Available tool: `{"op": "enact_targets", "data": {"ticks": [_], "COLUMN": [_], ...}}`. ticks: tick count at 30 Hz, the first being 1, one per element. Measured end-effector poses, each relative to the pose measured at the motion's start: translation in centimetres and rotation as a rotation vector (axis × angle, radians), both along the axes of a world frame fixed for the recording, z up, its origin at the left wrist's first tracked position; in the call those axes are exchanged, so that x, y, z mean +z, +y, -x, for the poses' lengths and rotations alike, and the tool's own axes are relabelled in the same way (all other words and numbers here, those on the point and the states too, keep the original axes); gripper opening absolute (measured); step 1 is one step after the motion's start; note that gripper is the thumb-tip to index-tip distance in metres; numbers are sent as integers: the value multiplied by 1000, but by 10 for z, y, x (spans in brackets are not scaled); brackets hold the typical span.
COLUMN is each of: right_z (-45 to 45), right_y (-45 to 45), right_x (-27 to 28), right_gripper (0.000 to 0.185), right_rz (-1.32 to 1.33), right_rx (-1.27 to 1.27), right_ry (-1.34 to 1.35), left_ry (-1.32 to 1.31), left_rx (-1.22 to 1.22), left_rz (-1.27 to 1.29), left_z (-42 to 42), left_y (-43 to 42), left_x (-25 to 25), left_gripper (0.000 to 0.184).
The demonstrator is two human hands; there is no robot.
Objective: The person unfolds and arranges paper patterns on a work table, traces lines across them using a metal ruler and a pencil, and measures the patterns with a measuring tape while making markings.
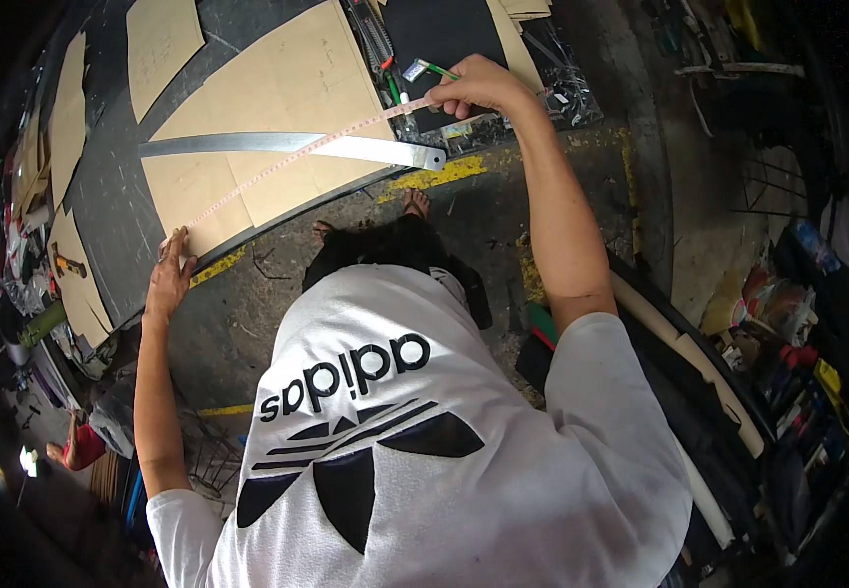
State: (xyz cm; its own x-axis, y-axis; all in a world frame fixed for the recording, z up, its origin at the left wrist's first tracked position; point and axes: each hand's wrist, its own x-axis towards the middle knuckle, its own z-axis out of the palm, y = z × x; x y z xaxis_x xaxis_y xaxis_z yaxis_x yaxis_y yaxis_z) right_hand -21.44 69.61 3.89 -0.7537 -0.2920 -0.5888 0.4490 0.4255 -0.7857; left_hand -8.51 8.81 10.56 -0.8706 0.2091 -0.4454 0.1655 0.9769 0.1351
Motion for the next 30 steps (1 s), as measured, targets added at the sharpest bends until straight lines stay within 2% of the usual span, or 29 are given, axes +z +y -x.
{"op": "enact_targets", "data": {"ticks": [30], "right_z": [0], "right_y": [-1], "right_x": [2], "right_gripper": [26], "right_rz": [6], "right_rx": [-12], "right_ry": [-16], "left_ry": [9], "left_rx": [12], "left_rz": [-9], "left_z": [-5], "left_y": [-2], "left_x": [-6], "left_gripper": [62]}}
